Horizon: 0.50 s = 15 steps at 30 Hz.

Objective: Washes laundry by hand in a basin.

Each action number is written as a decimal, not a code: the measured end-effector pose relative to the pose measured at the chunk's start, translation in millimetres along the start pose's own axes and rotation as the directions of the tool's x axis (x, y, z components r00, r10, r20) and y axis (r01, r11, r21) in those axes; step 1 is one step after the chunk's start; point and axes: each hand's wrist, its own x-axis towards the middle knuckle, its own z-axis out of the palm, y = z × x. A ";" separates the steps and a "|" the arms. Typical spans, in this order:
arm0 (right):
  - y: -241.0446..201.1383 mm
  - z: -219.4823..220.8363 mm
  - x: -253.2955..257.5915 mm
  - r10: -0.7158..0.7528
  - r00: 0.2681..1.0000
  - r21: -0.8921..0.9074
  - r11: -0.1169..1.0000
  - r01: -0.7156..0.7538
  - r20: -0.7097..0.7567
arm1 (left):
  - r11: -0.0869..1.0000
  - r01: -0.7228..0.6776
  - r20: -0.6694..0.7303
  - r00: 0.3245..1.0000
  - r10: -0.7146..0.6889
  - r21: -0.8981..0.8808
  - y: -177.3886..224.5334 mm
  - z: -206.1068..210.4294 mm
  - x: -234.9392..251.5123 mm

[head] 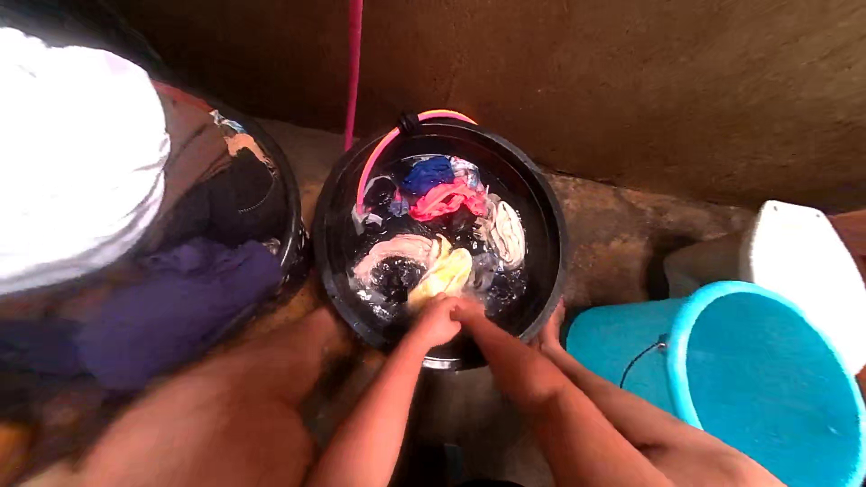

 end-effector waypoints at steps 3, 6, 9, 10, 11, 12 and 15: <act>-7.8 -45.6 -37.2 -0.207 0.978 0.019 0.978 0.207 0.032 | 0.915 0.035 -0.115 0.989 -0.089 -0.402 -11.0 6.4 6.2; -18.8 -113.4 -142.2 -0.316 0.931 0.192 0.917 0.349 -0.182 | 0.734 -0.013 -0.209 0.962 -0.176 -0.679 -12.2 1.8 7.2; -9.8 -147.5 -246.0 -0.385 0.721 0.241 0.764 0.599 -0.576 | 0.598 0.005 -0.163 0.960 -0.226 -0.802 8.3 2.5 0.6; 0.9 -153.7 -265.2 -0.361 0.613 0.221 0.708 0.670 -0.703 | 0.526 0.045 -0.114 0.957 -0.267 -0.849 19.2 2.7 -2.7; 14.3 -158.2 -275.6 -0.296 0.511 0.210 0.665 0.717 -0.807 | 0.428 0.085 -0.039 0.961 -0.274 -0.900 27.5 2.0 -5.9; 30.3 -161.6 -275.3 -0.209 0.427 0.208 0.638 0.741 -0.880 | 0.310 0.093 0.012 0.968 -0.251 -0.946 35.6 1.8 -8.4; 61.2 -146.8 -218.8 0.033 0.512 0.434 0.580 0.689 -0.858 | 0.095 0.030 0.018 0.991 -0.130 -0.995 61.6 3.3 -12.6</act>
